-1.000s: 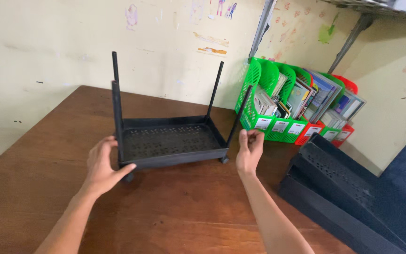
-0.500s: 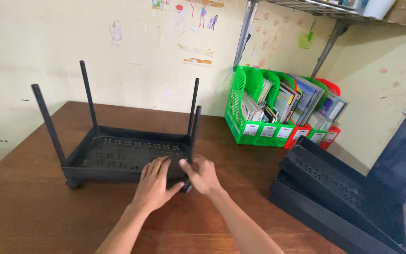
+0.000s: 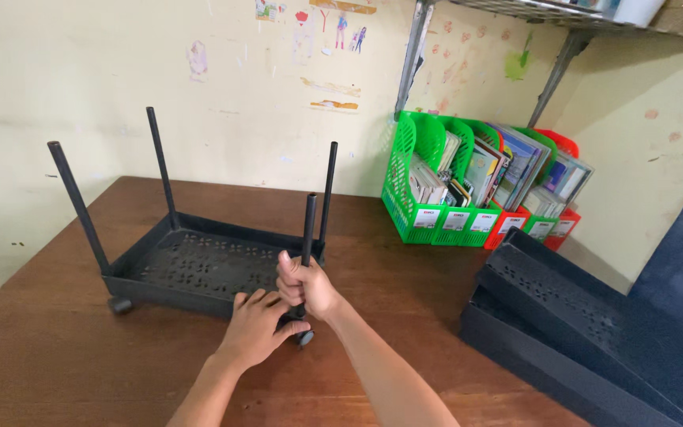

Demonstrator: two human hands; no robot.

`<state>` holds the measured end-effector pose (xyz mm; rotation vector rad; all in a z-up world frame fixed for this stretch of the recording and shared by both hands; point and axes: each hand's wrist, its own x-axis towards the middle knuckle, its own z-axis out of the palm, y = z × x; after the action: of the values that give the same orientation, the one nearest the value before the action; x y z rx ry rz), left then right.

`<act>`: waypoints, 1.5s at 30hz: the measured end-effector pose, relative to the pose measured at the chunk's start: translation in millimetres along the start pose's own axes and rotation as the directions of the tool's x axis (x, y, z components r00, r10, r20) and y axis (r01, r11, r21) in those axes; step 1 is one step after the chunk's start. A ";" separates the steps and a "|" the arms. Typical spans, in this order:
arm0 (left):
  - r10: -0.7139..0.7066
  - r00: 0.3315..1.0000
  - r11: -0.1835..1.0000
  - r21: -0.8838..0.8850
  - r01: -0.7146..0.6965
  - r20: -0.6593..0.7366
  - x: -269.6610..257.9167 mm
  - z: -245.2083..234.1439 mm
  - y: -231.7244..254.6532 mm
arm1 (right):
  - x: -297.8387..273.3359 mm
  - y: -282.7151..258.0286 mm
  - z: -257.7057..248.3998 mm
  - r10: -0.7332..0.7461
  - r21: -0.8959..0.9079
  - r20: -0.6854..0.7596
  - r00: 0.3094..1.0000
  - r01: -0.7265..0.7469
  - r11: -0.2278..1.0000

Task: The person assembles a black plastic storage cart by hand. They attach four caster wheels to the base, then insert four metal poles into the wheel hubs to form the legs of the cart.

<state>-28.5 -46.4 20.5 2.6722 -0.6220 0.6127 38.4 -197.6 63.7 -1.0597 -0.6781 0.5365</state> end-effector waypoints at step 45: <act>-0.143 0.988 0.990 0.025 0.142 0.059 4.4 11.7 6.9 | 38.3 -36.6 62.1 -0.770 -0.805 -0.573 0.280 -0.013 0.594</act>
<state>-24.3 -58.5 14.1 2.7339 -0.4369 0.5035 22.1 -148.3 126.6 -1.5733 -0.0612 -0.9398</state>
